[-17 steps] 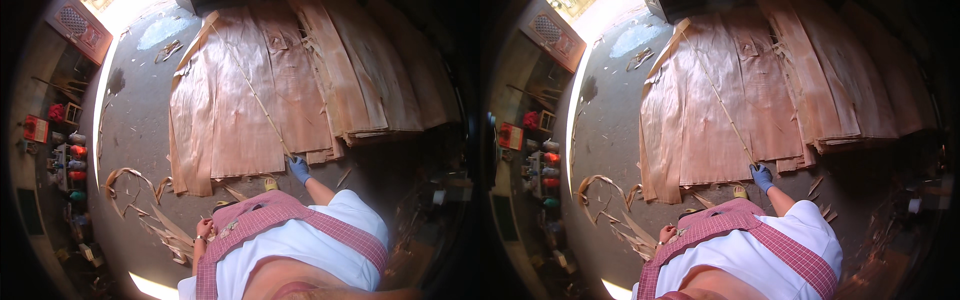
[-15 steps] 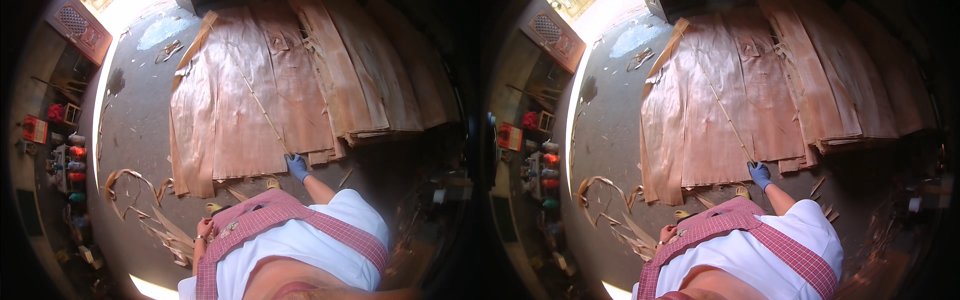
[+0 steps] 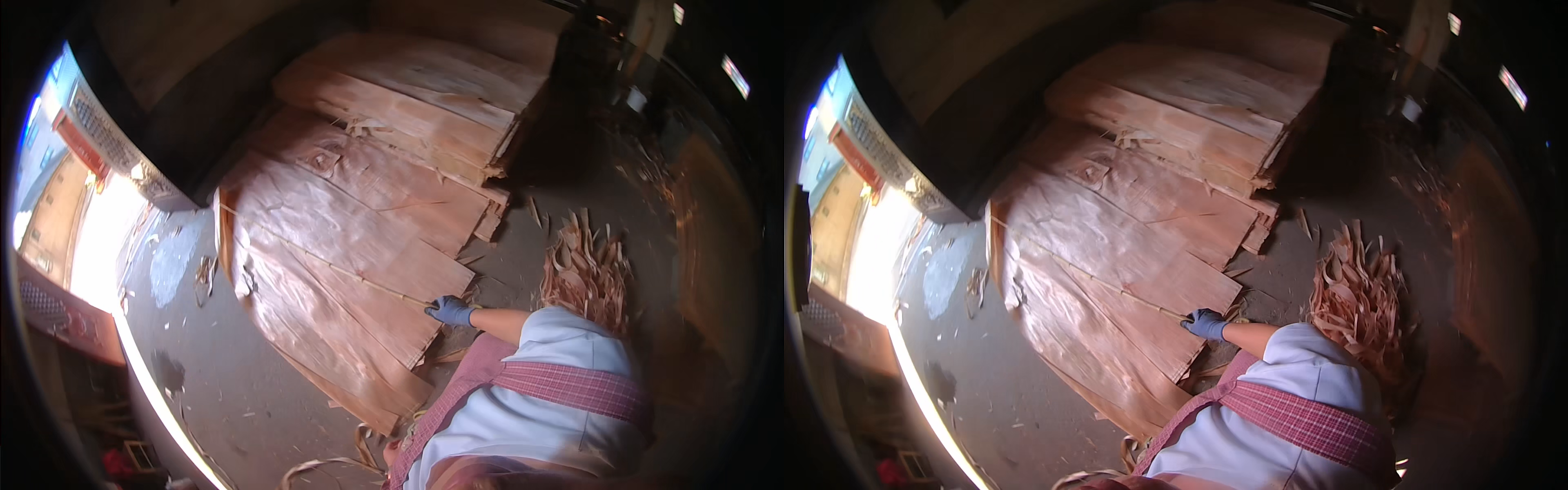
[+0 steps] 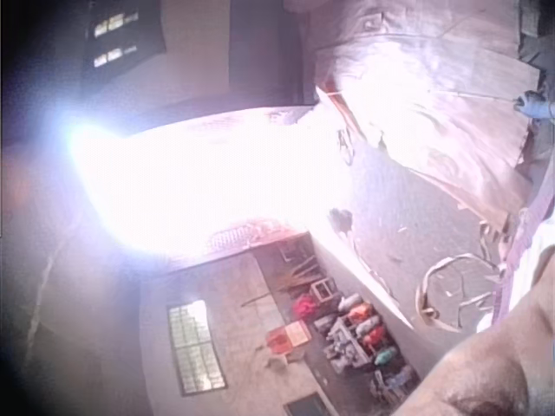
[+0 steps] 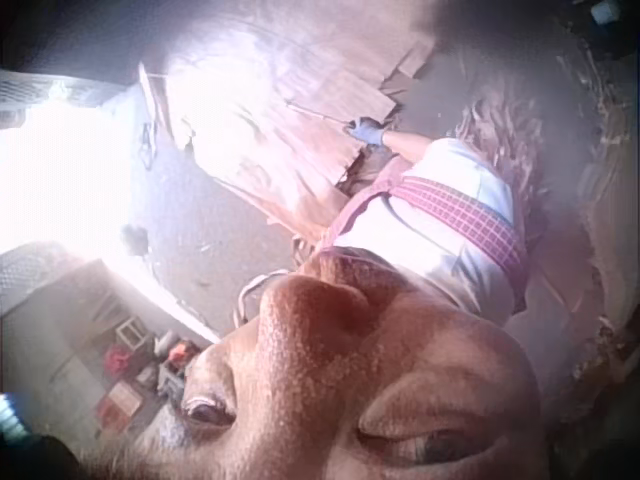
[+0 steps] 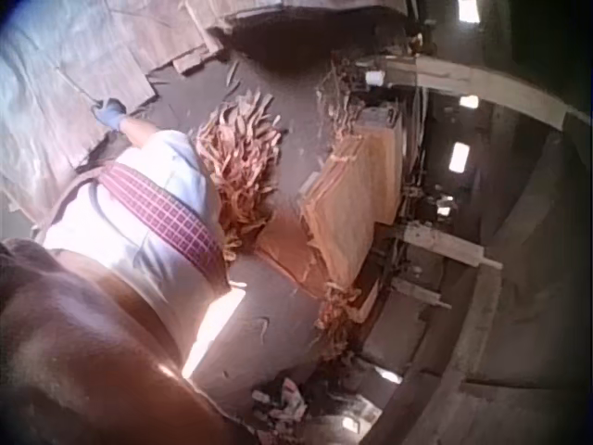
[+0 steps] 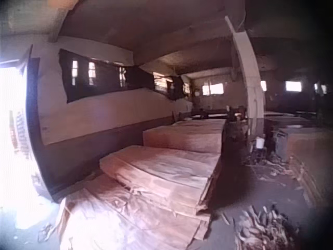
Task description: The person manipulates large sheets of wood veneer, trimming damaged sections with a knife and applying tape to the surface of the sheets.
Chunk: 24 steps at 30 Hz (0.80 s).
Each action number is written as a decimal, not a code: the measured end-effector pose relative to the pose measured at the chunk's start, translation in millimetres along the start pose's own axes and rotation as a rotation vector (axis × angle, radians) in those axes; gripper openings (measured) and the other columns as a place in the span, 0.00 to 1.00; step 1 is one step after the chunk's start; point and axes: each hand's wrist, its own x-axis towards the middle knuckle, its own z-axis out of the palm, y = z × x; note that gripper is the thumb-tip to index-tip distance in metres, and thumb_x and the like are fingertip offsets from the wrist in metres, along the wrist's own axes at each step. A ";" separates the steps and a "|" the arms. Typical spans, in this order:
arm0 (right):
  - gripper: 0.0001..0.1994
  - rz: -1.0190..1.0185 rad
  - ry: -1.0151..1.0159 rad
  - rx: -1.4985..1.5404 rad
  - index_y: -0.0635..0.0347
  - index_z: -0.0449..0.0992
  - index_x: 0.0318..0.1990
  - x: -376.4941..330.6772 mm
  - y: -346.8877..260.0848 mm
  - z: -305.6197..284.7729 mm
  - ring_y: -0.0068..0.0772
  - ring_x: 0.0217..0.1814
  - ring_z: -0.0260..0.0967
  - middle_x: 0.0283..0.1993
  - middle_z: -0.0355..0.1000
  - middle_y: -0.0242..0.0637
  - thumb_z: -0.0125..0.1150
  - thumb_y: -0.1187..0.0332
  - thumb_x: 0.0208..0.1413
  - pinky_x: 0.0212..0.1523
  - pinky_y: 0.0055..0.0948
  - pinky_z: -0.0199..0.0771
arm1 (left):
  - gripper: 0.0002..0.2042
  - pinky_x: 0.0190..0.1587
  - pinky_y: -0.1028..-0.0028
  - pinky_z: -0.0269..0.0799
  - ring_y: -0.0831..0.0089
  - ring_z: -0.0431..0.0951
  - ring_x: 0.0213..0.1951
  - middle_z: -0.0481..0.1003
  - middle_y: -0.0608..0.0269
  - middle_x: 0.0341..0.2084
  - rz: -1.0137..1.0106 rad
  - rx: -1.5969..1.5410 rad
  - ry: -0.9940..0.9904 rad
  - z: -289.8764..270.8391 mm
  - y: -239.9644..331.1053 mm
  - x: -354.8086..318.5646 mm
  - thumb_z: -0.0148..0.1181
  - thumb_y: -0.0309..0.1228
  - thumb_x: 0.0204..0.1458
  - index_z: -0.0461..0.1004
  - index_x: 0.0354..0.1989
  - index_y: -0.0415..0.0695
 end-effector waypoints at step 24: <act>0.23 0.095 -0.017 0.084 0.55 0.77 0.35 -33.3 52.3 49.2 0.54 0.37 0.75 0.33 0.76 0.48 0.56 0.42 0.53 0.34 0.47 0.73 | 0.12 0.29 0.76 0.73 0.76 0.78 0.27 0.80 0.61 0.28 -0.152 0.069 0.131 23.6 17.2 35.7 0.61 0.33 0.52 0.78 0.41 0.39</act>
